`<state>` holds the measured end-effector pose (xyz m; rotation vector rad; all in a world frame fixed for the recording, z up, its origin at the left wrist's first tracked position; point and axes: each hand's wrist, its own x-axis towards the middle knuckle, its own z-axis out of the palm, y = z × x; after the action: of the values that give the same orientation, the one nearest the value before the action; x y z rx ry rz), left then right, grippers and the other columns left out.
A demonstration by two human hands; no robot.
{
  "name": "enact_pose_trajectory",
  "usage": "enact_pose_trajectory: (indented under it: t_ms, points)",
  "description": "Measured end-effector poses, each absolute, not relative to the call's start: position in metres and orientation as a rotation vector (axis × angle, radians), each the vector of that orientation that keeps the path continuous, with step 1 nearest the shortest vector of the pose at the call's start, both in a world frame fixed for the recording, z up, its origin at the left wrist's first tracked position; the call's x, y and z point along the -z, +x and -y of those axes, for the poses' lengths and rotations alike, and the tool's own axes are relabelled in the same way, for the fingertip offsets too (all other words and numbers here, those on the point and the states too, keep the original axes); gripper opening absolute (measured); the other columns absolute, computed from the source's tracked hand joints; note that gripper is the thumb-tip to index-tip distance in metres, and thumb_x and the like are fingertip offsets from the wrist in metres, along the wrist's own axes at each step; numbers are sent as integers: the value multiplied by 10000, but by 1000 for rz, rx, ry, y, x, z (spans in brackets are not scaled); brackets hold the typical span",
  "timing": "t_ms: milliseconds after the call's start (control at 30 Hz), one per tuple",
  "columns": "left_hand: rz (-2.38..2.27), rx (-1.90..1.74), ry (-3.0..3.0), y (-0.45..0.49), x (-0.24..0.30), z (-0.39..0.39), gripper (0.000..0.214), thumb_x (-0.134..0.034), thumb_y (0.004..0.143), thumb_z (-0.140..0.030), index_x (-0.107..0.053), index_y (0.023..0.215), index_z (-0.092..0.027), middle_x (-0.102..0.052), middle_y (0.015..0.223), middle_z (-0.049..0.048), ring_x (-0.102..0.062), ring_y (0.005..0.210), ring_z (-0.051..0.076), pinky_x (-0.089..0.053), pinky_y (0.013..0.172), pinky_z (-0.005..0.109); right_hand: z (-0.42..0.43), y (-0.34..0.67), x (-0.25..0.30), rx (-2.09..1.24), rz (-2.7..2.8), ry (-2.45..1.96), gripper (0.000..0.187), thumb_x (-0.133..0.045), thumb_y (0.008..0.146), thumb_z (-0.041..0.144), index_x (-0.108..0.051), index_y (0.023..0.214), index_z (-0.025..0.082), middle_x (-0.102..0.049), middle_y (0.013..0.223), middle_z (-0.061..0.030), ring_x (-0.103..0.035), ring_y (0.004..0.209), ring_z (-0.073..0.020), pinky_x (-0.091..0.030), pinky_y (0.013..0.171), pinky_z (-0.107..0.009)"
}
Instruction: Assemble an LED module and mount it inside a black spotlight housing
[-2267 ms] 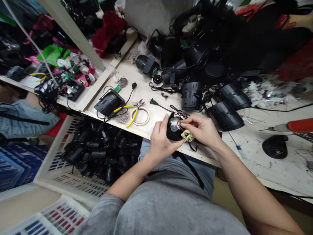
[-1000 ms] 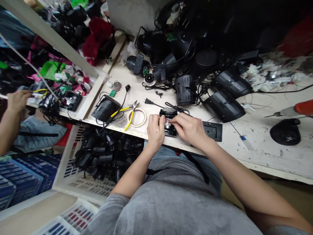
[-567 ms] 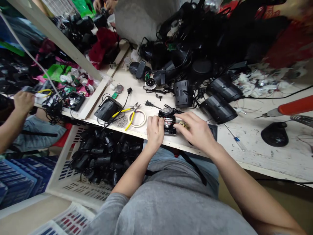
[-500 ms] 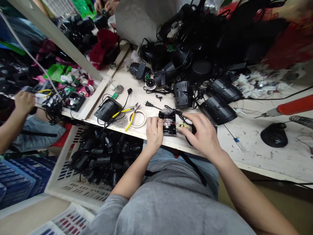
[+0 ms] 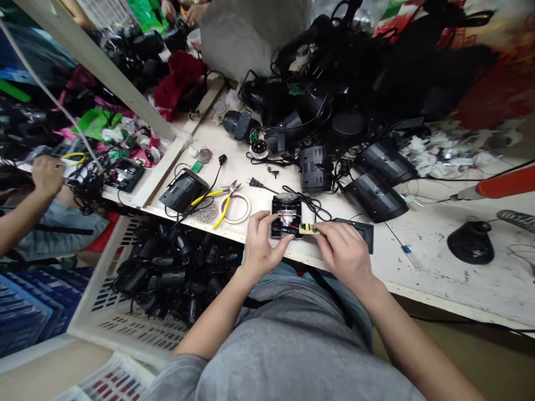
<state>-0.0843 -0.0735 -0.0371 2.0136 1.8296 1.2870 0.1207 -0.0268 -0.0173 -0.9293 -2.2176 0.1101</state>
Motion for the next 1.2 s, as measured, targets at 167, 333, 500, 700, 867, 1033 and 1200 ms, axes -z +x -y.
enact_pose_trajectory:
  t_ms: [167,333,500,700,867,1033,1200]
  points:
    - [-1806,-1182,1952,-84,44,74,761,-745,832,-558,-423,1409,-179,-512,1275,160,-537,1226,287,-544,1000,443,21,108,11,-349,2234,-823,109,-544,975,144,-629,1027,189,-691,914,-71,-643,855,-204,-543,801,-350]
    - [-1820,-1189,1964,-81,47,74,695,-743,857,-490,-436,1397,-179,-530,1232,149,-565,1172,276,-532,997,445,8,90,13,-421,2405,-903,186,-517,998,229,-643,869,181,-650,920,-94,-596,842,-217,-527,775,-365]
    - [-1804,-1203,1957,-83,45,75,632,-729,881,-447,-455,1382,-175,-549,1212,143,-580,1151,259,-536,981,409,6,89,10,-485,2445,-899,227,-463,1024,258,-602,855,198,-644,862,-73,-597,791,-196,-483,723,-324]
    - [-1790,-1195,1971,-86,44,75,619,-727,885,-443,-463,1377,-174,-562,1208,144,-579,1139,256,-543,958,400,7,93,2,-1221,1976,-1125,237,-465,1010,429,-522,901,227,-661,728,5,-601,586,-135,-462,601,-270]
    - [-1782,-1192,1975,-86,44,75,611,-726,885,-415,-460,1384,-183,-561,1203,141,-577,1144,264,-538,967,412,5,93,-1,-1787,1548,-1152,510,-510,898,711,-516,785,213,-604,609,28,-455,444,-85,-370,465,-227]
    - [-1780,-1182,1957,-86,44,75,545,-674,904,-307,-455,1386,-179,-550,1214,141,-580,1140,255,-539,958,401,4,92,-1,-1667,1666,-1144,351,-742,794,514,-576,803,205,-654,718,3,-583,603,-128,-467,564,-251]
    - [-1764,-1180,1965,-87,44,74,601,-725,884,-357,-448,1391,-192,-560,1206,135,-582,1141,259,-537,970,412,6,89,-1,-787,2234,-858,168,-517,949,147,-668,1007,190,-724,887,-63,-619,820,-197,-521,759,-338]
